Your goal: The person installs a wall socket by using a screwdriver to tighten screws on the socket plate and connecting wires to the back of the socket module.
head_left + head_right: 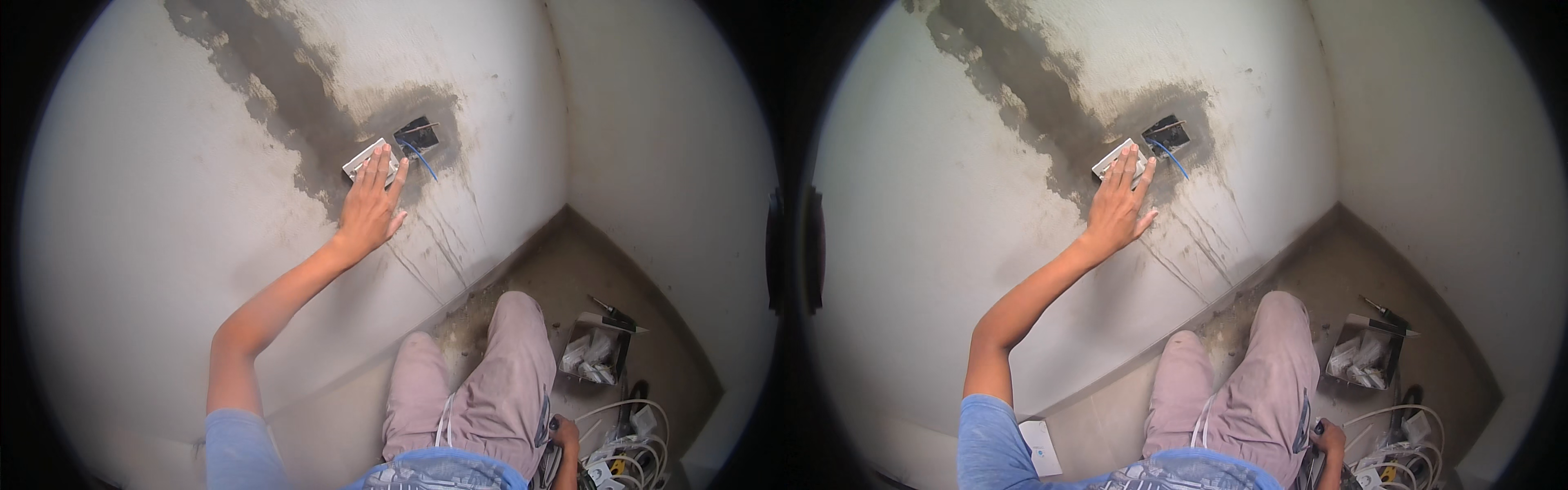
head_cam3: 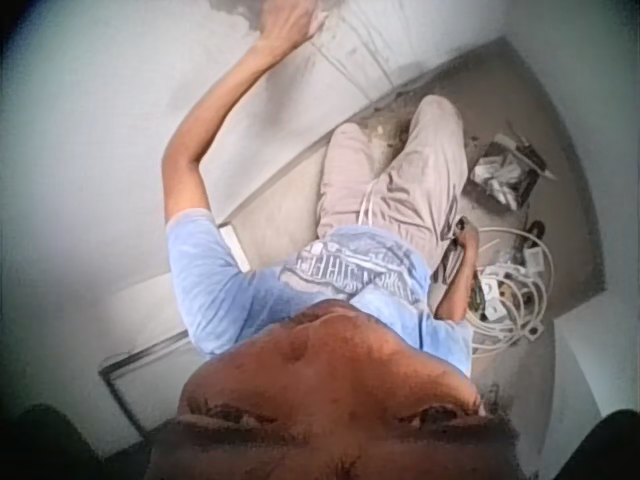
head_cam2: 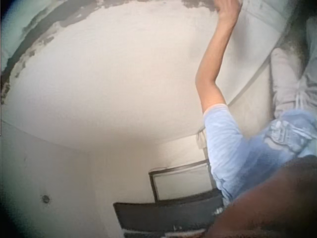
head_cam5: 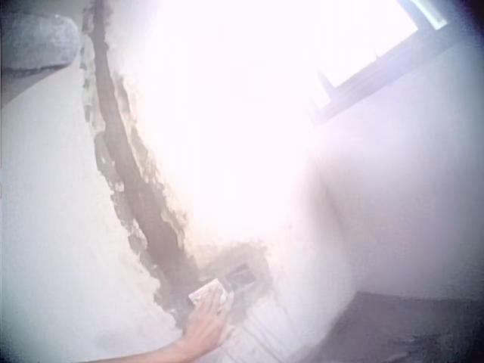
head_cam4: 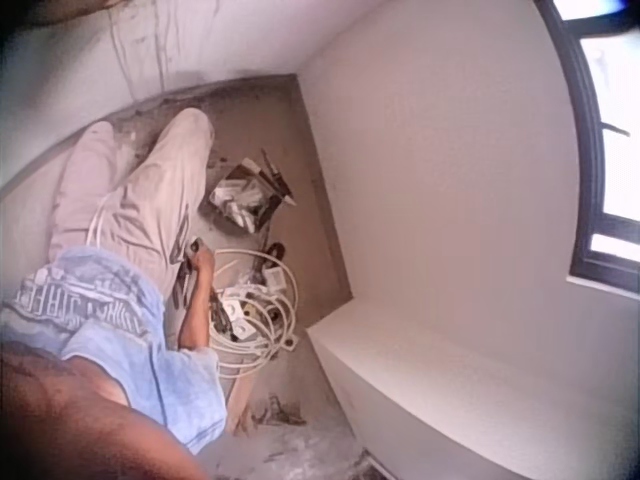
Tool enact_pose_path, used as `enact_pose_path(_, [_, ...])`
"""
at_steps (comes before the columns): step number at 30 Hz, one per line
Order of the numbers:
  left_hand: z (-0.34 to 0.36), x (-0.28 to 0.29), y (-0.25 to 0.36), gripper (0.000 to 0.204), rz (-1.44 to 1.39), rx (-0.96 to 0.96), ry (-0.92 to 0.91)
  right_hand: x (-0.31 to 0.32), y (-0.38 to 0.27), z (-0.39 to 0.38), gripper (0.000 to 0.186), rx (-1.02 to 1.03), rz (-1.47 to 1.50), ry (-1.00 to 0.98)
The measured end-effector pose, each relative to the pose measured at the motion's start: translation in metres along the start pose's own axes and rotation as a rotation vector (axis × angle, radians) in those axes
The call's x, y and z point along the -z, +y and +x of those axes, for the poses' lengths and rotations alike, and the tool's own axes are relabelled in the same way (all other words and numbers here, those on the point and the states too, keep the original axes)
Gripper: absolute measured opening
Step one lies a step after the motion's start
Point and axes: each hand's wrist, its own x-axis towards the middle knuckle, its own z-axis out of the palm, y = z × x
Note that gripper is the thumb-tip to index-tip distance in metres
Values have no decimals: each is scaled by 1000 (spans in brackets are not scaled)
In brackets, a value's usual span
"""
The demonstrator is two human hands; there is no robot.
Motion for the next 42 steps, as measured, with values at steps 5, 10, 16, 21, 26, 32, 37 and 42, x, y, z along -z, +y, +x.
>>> enact_pose_path(5, [-1, 4, -31, 85, -28, -113, 112, -22, 17, 3, 60, -52, -58, 46])
enact_pose_path(10, [-3, 15, -38, 79, 14, -27, 119, -35, 29, 2, 71, -130, -73, 102])
enact_pose_path(16, [6, 7, -37, 80, 85, -69, 120, -35, 23, -13, 77, -192, 151, 309])
enact_pose_path(21, [16, -12, -20, 86, 265, -83, 94, -29, 2, -18, 61, -154, 222, 479])
enact_pose_path(26, [-29, -80, 15, 65, 208, -628, -327, -14, -16, -16, 48, -116, 444, 482])
enact_pose_path(32, [-125, -103, 68, 52, -455, -454, -787, 30, -49, -29, 37, -141, 752, 332])
enact_pose_path(37, [-300, -138, 154, 68, -786, 148, -865, 76, -111, -36, 47, 154, 837, 367])
enact_pose_path(42, [-405, -122, 240, 77, -1037, 812, -560, 131, -194, -29, 58, 404, 613, 375])
